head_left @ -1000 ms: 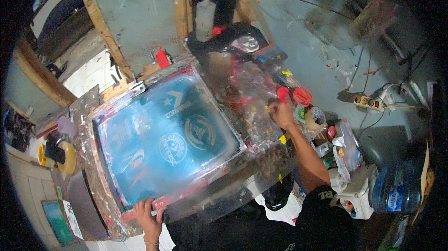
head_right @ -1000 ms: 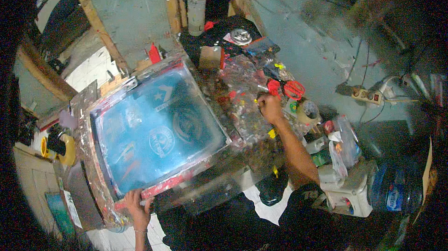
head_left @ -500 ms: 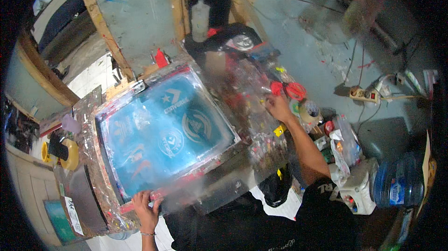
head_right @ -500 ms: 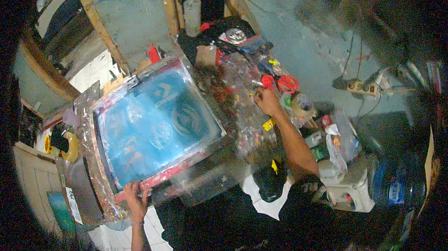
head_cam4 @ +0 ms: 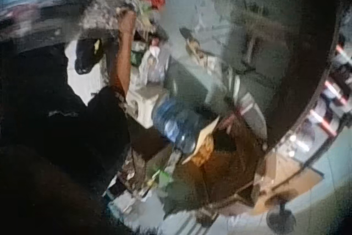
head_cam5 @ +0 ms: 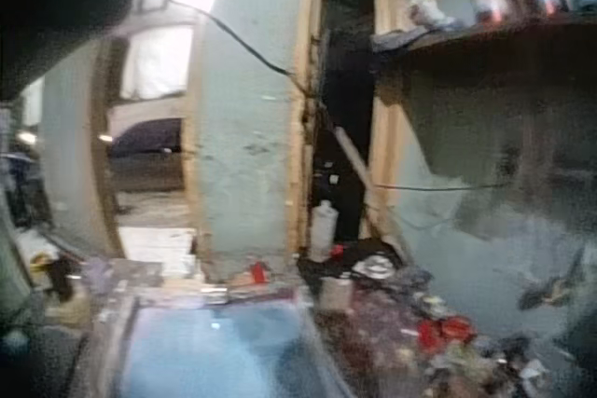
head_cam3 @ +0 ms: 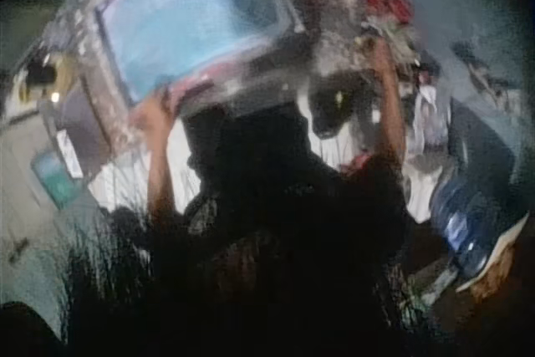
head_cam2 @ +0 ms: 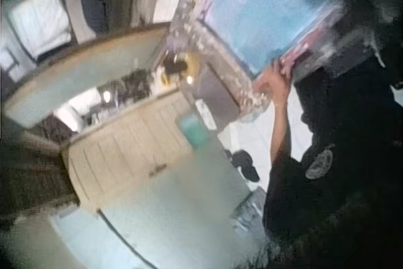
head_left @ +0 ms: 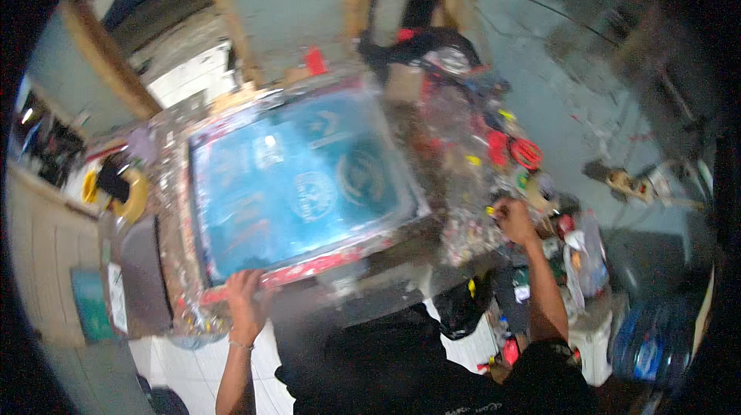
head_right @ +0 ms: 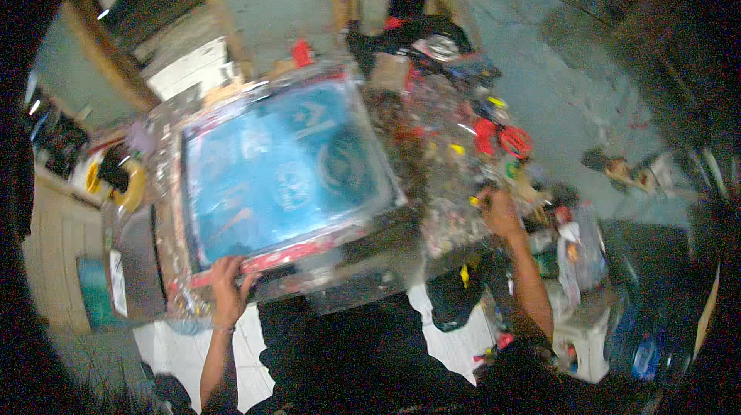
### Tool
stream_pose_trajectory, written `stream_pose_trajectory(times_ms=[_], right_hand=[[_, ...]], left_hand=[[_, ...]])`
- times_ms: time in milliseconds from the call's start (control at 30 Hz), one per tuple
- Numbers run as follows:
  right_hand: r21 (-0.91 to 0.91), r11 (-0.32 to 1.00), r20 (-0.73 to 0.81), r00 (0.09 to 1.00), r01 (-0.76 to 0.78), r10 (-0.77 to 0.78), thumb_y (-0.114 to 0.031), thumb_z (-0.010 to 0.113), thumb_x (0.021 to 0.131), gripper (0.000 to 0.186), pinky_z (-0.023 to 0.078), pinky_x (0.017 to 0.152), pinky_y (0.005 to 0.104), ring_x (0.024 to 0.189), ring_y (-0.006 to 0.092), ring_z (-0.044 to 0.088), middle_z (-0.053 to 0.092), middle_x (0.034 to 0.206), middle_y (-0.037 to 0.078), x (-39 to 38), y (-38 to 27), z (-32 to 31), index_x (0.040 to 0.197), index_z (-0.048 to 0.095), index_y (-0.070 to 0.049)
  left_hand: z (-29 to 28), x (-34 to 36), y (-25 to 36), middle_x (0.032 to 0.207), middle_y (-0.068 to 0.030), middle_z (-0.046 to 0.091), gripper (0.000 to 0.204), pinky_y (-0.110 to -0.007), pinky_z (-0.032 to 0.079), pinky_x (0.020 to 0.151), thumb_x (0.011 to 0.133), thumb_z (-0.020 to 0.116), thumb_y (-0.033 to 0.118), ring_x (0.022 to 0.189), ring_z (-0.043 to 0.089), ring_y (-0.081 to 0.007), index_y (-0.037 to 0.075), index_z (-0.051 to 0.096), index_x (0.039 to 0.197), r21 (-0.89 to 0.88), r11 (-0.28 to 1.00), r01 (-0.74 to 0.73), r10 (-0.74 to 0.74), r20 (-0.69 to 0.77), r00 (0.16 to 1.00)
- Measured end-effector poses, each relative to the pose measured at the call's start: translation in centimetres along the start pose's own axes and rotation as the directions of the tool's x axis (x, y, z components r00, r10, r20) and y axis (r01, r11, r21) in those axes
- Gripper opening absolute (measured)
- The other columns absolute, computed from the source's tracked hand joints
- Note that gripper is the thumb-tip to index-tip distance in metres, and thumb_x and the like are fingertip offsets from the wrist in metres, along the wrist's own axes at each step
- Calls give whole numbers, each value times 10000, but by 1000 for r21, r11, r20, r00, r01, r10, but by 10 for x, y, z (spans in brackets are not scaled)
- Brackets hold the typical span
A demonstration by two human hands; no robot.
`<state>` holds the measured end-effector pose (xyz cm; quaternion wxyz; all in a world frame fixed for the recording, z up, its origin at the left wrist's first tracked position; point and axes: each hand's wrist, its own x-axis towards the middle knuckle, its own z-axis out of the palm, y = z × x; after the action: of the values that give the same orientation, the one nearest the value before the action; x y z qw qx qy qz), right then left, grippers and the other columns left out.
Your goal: The person prepares a screen printing frame by applying tape and a red squeegee to its edges, then repeatedly wipes the screen surface with a cloth. The person also uses a small tool to adjust the frame and handles a roll of tape during the process.
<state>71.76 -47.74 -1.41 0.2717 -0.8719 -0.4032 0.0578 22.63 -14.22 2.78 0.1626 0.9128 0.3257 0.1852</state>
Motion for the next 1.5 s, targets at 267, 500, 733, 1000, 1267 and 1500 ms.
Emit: stream_pose_trajectory(times_ms=[267, 500, 733, 1000, 1267, 1500], right_hand=[[353, 925, 108, 988, -144, 113, -21, 560, 831, 78, 442, 539, 264, 612, 115, 541, 579, 751, 13, 1, 110, -7, 841, 634, -45], [619, 765, 217, 975, -176, 49, -70, 665, 870, 116, 454, 497, 272, 640, 138, 562, 612, 908, 52, -5, 94, -17, 972, 617, -98], [479, 877, 99, 995, -31, -19, -99, 612, 898, 68, 443, 539, 277, 594, 107, 530, 566, 732, 13, -12, 106, -34, 848, 588, -58], [-366, 930, 82, 997, 38, -9, -225, 646, 866, 437, 486, 861, 444, 992, 404, 601, 585, 1214, 202, -16, -44, -32, 1253, 563, -40], [-391, 883, 235, 955, 262, -179, -278, 670, 832, 678, 117, 1127, 611, 1434, 383, 206, 219, 1568, 160, -42, -55, 4, 1444, 411, -143], [-380, 893, 275, 952, 240, -139, -319, 646, 860, 680, 102, 1134, 607, 1455, 360, 172, 185, 1582, 151, -41, -57, 18, 1467, 383, -160]], left_hand=[[17, 7, -21, 966, -121, 594, 421, -415, 428, 814, 784, 742, 323, 915, 547, -301, 27, 643, 1068, -56, 994, -93, 93, -14, 996], [27, -13, -20, 977, -108, 589, 434, -406, 400, 817, 797, 725, 380, 923, 532, -281, 47, 650, 1066, -80, 991, -109, 104, -63, 993], [31, 8, -8, 968, -115, 591, 439, -407, 412, 805, 769, 749, 355, 918, 537, -287, 47, 659, 1069, -98, 979, -178, 169, -90, 981], [7, -5, -3, 884, -86, 587, 430, -394, 411, 757, 742, 765, 330, 870, 543, -267, 27, 660, 1029, -10, 988, -152, 150, -92, 984], [-16, 5, 7, 886, -99, 576, 437, -400, 415, 761, 750, 754, 337, 849, 539, -285, 24, 649, 1036, 25, 988, -150, 152, -84, 985], [-89, 40, 33, 864, -126, 585, 431, -384, 448, 727, 750, 767, 304, 806, 565, -294, -15, 654, 1016, -63, 991, -114, 110, -62, 992]])
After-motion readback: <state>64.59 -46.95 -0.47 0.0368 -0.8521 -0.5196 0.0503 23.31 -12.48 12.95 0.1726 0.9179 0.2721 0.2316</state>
